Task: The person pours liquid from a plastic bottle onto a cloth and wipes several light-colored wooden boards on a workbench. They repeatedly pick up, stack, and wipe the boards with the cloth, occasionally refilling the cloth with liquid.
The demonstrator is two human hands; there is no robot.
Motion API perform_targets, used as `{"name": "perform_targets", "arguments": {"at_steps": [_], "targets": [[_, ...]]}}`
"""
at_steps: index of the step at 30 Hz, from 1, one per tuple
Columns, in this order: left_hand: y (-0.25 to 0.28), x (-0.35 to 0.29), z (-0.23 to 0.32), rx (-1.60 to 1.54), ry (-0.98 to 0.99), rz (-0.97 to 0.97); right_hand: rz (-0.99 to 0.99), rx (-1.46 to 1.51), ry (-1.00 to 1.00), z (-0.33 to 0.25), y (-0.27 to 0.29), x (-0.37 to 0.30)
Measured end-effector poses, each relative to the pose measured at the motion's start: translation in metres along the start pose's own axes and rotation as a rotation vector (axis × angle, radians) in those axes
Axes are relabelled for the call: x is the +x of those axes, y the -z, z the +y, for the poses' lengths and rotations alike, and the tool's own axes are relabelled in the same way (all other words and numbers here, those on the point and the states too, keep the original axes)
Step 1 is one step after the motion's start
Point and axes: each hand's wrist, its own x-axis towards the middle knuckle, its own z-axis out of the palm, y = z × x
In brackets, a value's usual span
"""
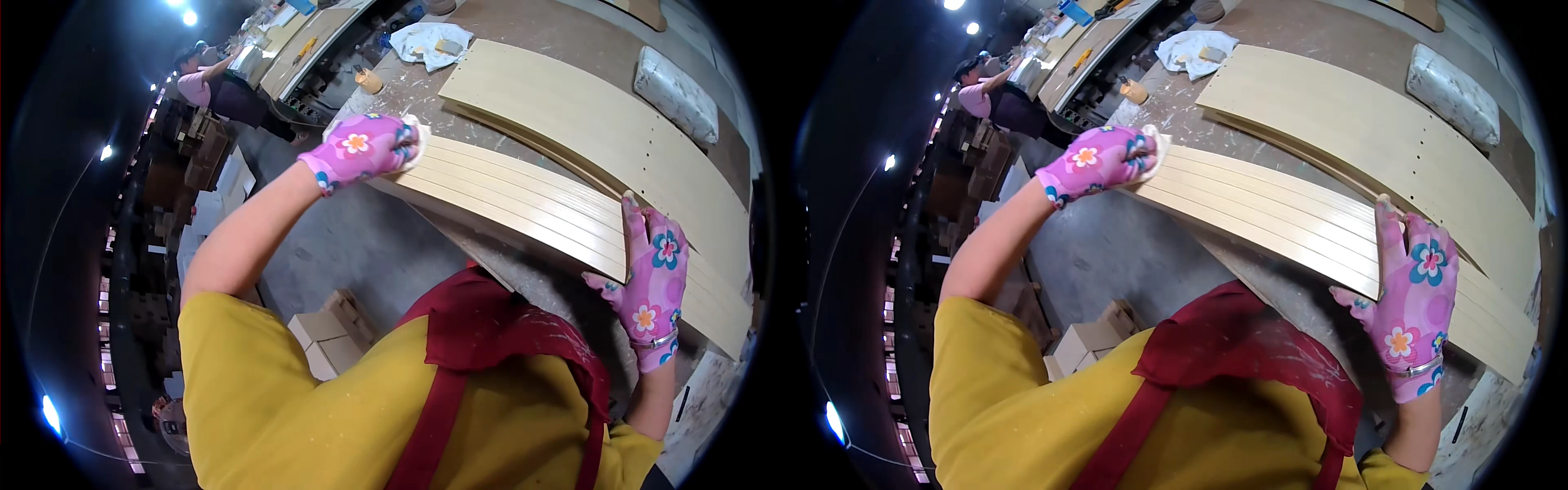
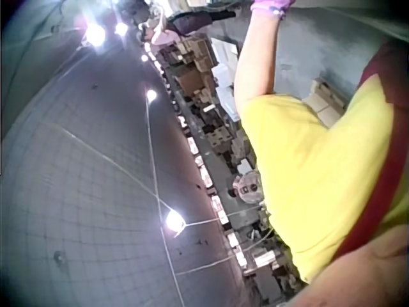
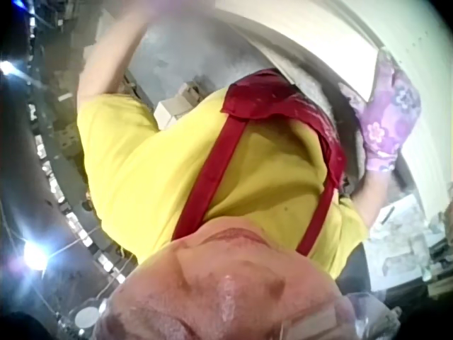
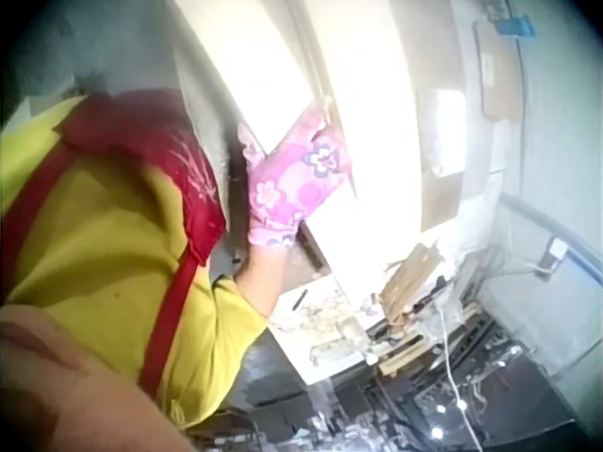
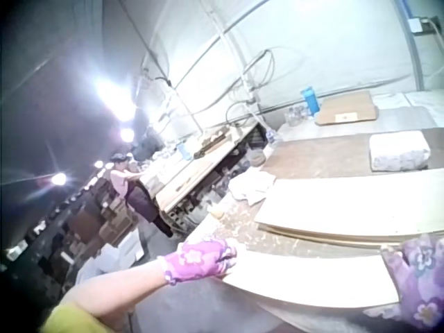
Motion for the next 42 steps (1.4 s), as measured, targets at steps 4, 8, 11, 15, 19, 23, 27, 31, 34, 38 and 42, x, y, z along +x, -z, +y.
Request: {"name": "perform_targets", "arguments": {"at_steps": [4,8,11,15,19,23,27,31,34,38,42], "targets": [[0.015,0.000,-0.006,0.012,0.092,-0.050,0.089,-0.041,0.041,0.005,-0.007,-0.003],[0.002,-0.001,-0.002,0.036,0.063,0.002,0.078,-0.015,0.034,0.003,-0.005,-0.001],[0.002,0.000,-0.006,0.067,0.077,-0.017,0.063,-0.018,0.037,0.003,-0.007,-0.001],[0.012,-0.001,-0.027,0.177,0.120,-0.094,0.045,-0.017,0.090,0.024,-0.006,-0.010],[0.022,-0.005,-0.026,0.077,0.114,-0.130,-0.040,-0.075,-0.104,0.096,0.019,-0.058],[0.003,0.007,-0.011,0.031,-0.103,0.000,-0.002,-0.092,-0.160,0.142,0.035,-0.089],[0.025,0.052,0.089,0.033,-0.341,0.055,0.032,-0.094,-0.171,0.137,0.037,-0.091],[0.030,0.109,0.206,-0.044,-0.829,0.302,0.062,-0.073,-0.174,0.142,0.031,-0.096],[0.042,0.127,0.271,0.012,-0.911,0.261,0.057,-0.095,-0.153,0.141,0.030,-0.093],[0.064,0.120,0.244,-0.050,-0.748,-0.164,0.052,-0.085,-0.180,0.141,0.030,-0.098],[0.061,0.113,0.200,0.142,-0.679,-0.129,0.075,-0.110,-0.154,0.144,0.026,-0.098]]}}
